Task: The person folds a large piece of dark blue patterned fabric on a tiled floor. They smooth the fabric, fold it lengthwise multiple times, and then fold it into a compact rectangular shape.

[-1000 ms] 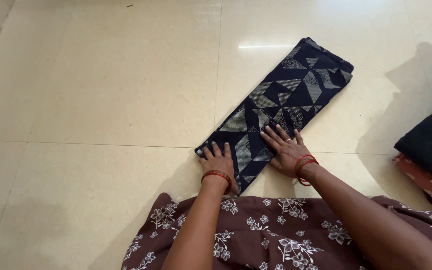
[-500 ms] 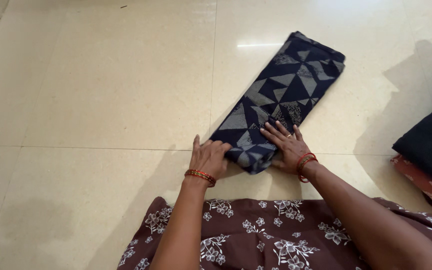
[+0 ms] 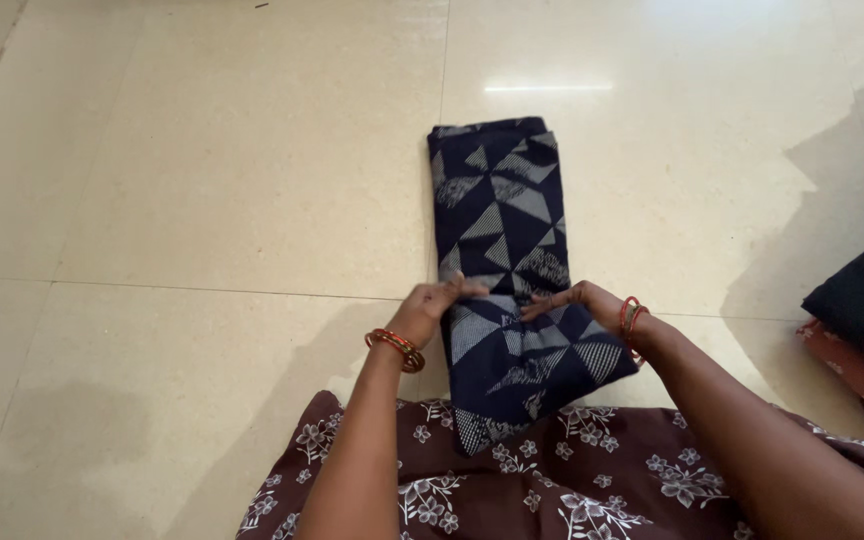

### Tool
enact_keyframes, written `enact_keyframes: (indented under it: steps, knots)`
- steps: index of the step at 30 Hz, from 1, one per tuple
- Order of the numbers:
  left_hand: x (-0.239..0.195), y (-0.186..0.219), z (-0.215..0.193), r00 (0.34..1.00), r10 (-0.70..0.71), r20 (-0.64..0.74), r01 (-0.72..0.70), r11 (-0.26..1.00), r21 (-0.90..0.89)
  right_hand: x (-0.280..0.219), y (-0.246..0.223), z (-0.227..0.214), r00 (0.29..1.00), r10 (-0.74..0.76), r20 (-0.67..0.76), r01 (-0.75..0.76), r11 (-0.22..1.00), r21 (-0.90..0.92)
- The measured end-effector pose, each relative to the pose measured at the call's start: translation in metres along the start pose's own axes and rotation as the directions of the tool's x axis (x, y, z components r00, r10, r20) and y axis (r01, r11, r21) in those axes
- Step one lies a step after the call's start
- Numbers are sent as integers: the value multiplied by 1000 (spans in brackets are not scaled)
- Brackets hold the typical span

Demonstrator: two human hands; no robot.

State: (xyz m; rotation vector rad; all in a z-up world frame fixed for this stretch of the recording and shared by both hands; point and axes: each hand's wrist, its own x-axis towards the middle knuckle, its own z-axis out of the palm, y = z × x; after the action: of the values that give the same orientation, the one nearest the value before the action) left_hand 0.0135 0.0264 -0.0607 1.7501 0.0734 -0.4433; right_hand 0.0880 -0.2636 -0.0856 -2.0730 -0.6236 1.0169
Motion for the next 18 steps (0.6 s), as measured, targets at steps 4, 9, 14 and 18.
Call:
enact_keyframes:
  steps: [4,9,14,18]
  knots:
    - [16,-34,-4,975,-222,-16,223,969,104,-1,12,-4,993,-114,-10,111,937,333]
    - [36,-83,-2,986,-63,-156,45,992,-117,25,36,0,929,247,-277,-80,861,502]
    - [24,-59,7,954,-16,-299,-15,995,-102,29,9,0,857,331,-396,-50,817,575]
    - [13,-22,20,900,87,-428,-12,985,175,12,6,-13,930,119,-348,-28,966,255]
